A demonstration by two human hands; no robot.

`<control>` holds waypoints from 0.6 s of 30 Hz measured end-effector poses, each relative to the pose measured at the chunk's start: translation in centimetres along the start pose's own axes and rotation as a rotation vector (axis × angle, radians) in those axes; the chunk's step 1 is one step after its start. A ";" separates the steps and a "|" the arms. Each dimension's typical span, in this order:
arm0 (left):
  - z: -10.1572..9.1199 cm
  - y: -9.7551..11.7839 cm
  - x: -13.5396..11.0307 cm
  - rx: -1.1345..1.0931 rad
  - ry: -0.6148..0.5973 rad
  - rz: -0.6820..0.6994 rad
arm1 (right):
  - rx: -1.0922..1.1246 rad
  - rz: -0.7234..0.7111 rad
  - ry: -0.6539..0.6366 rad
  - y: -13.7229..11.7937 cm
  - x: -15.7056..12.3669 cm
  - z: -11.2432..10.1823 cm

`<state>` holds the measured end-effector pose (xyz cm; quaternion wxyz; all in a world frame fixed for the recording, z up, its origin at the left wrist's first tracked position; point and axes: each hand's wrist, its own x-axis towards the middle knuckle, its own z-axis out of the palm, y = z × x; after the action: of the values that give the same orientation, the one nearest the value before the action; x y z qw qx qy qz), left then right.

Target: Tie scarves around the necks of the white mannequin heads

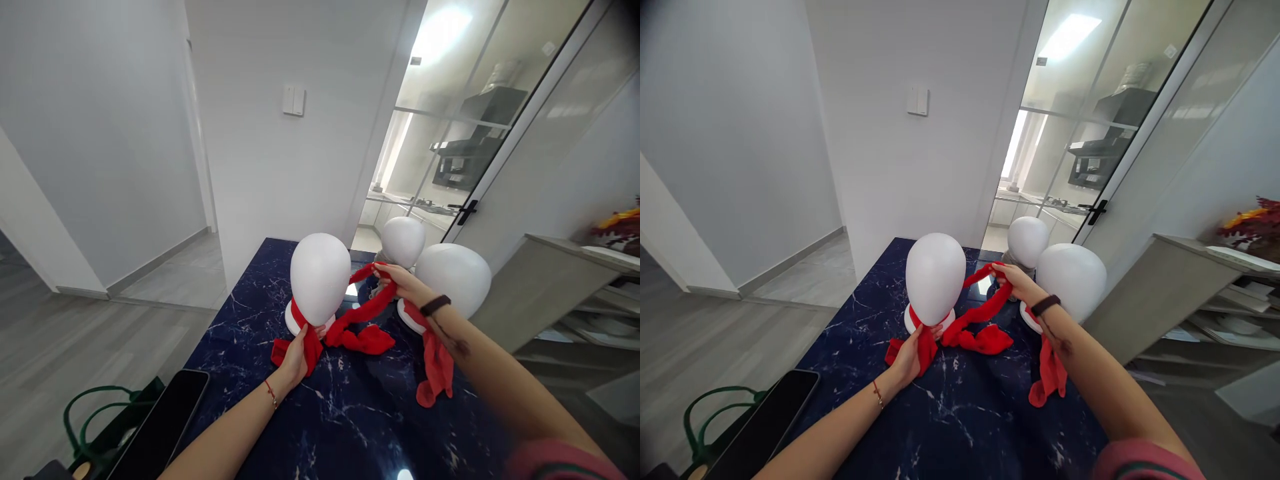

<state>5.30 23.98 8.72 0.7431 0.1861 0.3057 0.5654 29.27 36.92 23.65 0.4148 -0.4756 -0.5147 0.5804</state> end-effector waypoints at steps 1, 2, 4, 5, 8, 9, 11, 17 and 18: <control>0.1 0.0 0.0 0.007 0.005 0.002 | -0.006 0.008 -0.037 0.4 -1.9 -0.3; 0.1 0.0 0.0 0.014 0.013 0.010 | -0.023 0.017 -0.076 0.9 -3.8 -0.6; 0.1 -0.2 0.0 0.028 0.034 0.047 | -0.093 0.039 -0.130 2.1 -7.9 -0.5; 0.0 -0.2 0.1 0.037 0.043 0.070 | -0.133 0.051 -0.153 3.0 -9.9 -0.2; -0.3 -0.4 0.1 0.098 0.025 0.134 | -0.181 0.121 -0.286 6.2 -15.1 1.9; -0.4 -0.4 0.0 0.136 0.005 0.150 | -0.175 0.149 -0.347 7.4 -16.5 3.0; -0.4 -0.5 -0.1 0.212 -0.049 0.185 | -0.164 0.161 -0.446 9.6 -18.7 5.4; 0.2 -0.6 -0.6 0.353 -0.226 0.221 | 0.004 0.043 -0.539 12.6 -21.2 13.1; 0.3 -0.4 -0.8 0.390 -0.225 0.226 | 0.081 0.049 -0.537 12.6 -21.0 14.4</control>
<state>5.67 23.13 8.88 0.6545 0.4208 0.3014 0.5511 19.59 11.98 13.99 0.2678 -0.2998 -0.5709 0.7158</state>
